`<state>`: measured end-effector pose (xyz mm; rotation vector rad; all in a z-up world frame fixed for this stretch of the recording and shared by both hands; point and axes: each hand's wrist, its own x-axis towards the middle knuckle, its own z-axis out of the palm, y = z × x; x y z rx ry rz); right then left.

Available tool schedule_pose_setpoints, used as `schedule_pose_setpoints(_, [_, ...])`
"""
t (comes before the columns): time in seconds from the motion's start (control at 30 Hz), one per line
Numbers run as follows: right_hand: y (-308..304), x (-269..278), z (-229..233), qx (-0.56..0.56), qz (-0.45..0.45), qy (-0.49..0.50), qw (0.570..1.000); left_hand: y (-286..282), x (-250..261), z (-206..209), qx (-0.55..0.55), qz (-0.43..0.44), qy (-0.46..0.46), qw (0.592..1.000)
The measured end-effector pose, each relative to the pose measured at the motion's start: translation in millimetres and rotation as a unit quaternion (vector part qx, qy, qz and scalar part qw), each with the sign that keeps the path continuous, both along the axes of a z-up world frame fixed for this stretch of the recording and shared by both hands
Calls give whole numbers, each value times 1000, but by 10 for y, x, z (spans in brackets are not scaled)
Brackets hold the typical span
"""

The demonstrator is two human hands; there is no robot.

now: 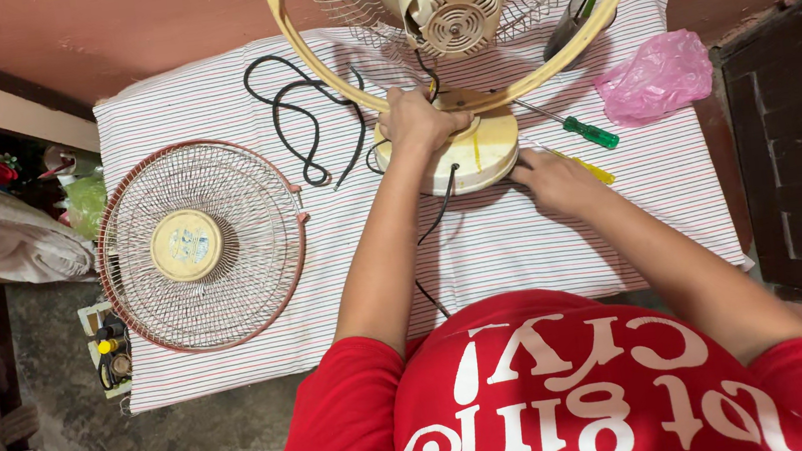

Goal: The person disassembles a table fan by removing the front grille, fan blades, and rear housing. They use a screwdriver to loosen screws on the motor housing and base, then reassemble the fan components and secure the screws.

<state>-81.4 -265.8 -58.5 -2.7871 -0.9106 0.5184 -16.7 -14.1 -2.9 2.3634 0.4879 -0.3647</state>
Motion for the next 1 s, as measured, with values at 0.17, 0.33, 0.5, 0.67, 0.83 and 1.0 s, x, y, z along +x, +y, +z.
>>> schedule_pose_setpoints(0.17, [104,28,-180,-14,0,4,1000,-1,-23,-6,-15,-1,-8,1000])
schedule_pose_setpoints(0.33, [59,55,-374,13,-45,-11,999,-12,-37,1,-10,-5,-2,1000])
schedule_pose_setpoints(0.5, [-202,-89,-279,31,-106,5,994,7,-10,6,-6,-6,-1,1000])
schedule_pose_setpoints(0.67, [-592,-190,52,71,-194,0,978,8,18,-2,-1,-3,-3,1000])
schedule_pose_setpoints(0.83, [-706,-302,237,274,-310,-81,907,-47,-43,-2,6,12,-30,999])
schedule_pose_setpoints(1.0, [-394,-149,252,504,-243,-53,827,-105,-179,29,7,60,-33,998])
